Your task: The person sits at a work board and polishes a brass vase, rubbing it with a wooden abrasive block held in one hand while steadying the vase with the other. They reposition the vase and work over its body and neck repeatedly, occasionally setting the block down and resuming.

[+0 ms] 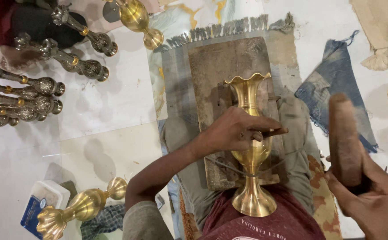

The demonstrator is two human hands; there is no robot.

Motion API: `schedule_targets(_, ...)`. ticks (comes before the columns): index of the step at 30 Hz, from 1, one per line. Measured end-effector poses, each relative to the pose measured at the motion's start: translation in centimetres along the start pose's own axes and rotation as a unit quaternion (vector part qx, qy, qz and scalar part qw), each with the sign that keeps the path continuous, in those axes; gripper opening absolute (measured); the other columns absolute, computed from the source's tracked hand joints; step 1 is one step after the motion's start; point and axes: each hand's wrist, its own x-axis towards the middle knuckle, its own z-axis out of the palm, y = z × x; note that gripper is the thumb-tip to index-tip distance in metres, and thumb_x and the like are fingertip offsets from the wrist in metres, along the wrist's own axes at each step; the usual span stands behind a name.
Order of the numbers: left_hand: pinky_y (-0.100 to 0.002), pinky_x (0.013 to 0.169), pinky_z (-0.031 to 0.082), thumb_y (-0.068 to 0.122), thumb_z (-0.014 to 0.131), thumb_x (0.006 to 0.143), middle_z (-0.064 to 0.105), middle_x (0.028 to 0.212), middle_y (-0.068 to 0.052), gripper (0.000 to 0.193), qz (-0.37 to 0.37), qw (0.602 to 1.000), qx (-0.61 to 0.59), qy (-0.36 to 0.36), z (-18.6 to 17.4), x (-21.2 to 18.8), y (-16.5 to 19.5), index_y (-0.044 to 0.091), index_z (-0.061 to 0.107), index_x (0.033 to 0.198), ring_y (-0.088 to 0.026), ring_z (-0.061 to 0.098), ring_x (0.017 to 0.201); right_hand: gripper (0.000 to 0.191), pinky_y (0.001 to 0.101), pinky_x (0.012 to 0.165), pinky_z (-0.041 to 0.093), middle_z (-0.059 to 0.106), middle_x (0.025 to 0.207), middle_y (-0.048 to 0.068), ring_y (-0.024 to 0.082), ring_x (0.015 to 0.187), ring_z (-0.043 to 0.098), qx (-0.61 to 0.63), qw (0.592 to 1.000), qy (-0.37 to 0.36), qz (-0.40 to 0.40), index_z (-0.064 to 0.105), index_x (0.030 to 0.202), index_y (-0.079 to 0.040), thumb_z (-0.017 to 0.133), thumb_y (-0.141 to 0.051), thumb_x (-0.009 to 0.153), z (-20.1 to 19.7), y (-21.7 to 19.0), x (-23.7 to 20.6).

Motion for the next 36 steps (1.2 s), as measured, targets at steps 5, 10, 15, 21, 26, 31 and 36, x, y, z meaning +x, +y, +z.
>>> schedule_targets(5, -0.032, 0.077, 0.063, 0.007, 0.077, 0.08, 0.079, 0.104, -0.005, 0.054, 0.003, 0.998, 0.031, -0.047, -0.5, 0.0, -0.5, 0.017, 0.068, 0.133, -0.018, 0.079, 0.083, 0.073, 0.029, 0.082, 0.061, 0.069, 0.127, 0.024, 0.024, 0.103, 0.074, 0.06, 0.996, -0.068, 0.02, 0.061, 0.139, 0.002, 0.072, 0.013, 0.068, 1.0, -0.3, -2.0)
schedule_targets(10, -0.03, 0.068, 0.059, 0.006, 0.077, 0.076, 0.08, 0.101, -0.003, 0.056, 0.043, 0.997, 0.053, -0.041, 0.0, 0.0, -2.6, 0.019, 0.069, 0.13, -0.014, 0.074, 0.074, 0.073, 0.0297, 0.073, 0.062, 0.07, 0.122, 0.024, 0.025, 0.1, 0.076, 0.12, 0.991, -0.031, 0.048, 0.056, 0.146, 0.003, 0.069, 0.013, 0.075, 2.0, 0.5, -4.0)
schedule_targets(15, -0.026, 0.055, 0.052, 0.005, 0.077, 0.083, 0.076, 0.077, 0.004, 0.053, 0.035, 0.993, 0.084, -0.081, 1.3, 0.1, -4.5, 0.027, 0.07, 0.13, -0.007, 0.068, 0.059, 0.066, 0.0321, 0.087, 0.056, 0.067, 0.12, 0.025, 0.026, 0.106, 0.07, 0.005, 0.998, 0.054, -0.016, 0.06, 0.131, 0.01, 0.076, 0.011, 0.067, 1.9, 1.4, -5.5)
schedule_targets(21, -0.03, 0.053, 0.046, 0.001, 0.075, 0.072, 0.073, 0.075, 0.001, 0.065, 0.084, 0.99, 0.061, -0.095, 0.5, 0.2, -4.9, 0.027, 0.071, 0.13, -0.011, 0.065, 0.058, 0.06, 0.0297, 0.085, 0.052, 0.068, 0.114, 0.026, 0.024, 0.099, 0.068, -0.06, 0.996, 0.062, 0.005, 0.064, 0.124, 0.011, 0.077, 0.012, 0.065, 1.8, 1.3, -7.7)
schedule_targets(26, -0.033, 0.054, 0.046, 0.002, 0.078, 0.068, 0.071, 0.073, -0.001, 0.064, 0.068, 0.988, 0.061, -0.126, -0.2, 0.7, -3.9, 0.025, 0.071, 0.128, -0.014, 0.065, 0.059, 0.043, 0.0294, 0.091, 0.052, 0.069, 0.108, 0.023, 0.025, 0.099, 0.069, -0.082, 0.992, 0.081, -0.05, 0.068, 0.117, 0.009, 0.079, 0.009, 0.075, 2.9, 1.0, -8.8)
schedule_targets(31, -0.033, 0.054, 0.052, -0.001, 0.072, 0.068, 0.077, 0.087, -0.001, 0.063, 0.089, 0.983, 0.028, -0.16, -0.6, 1.4, -3.2, 0.023, 0.07, 0.127, -0.014, 0.072, 0.066, 0.047, 0.0308, 0.088, 0.054, 0.068, 0.11, 0.025, 0.028, 0.099, 0.07, -0.093, 0.983, 0.127, -0.099, 0.061, 0.122, 0.005, 0.076, 0.007, 0.077, 4.1, 1.2, -9.2)
schedule_targets(36, -0.04, 0.057, 0.049, -0.004, 0.075, 0.07, 0.075, 0.084, -0.004, 0.061, 0.163, 0.968, 0.079, -0.175, -0.9, 1.8, -3.0, 0.019, 0.072, 0.127, -0.024, 0.068, 0.067, 0.051, 0.0322, 0.086, 0.056, 0.066, 0.112, 0.026, 0.03, 0.099, 0.07, -0.027, 0.994, 0.102, 0.018, 0.055, 0.126, 0.0, 0.072, 0.006, 0.079, 5.1, 0.6, -10.7)
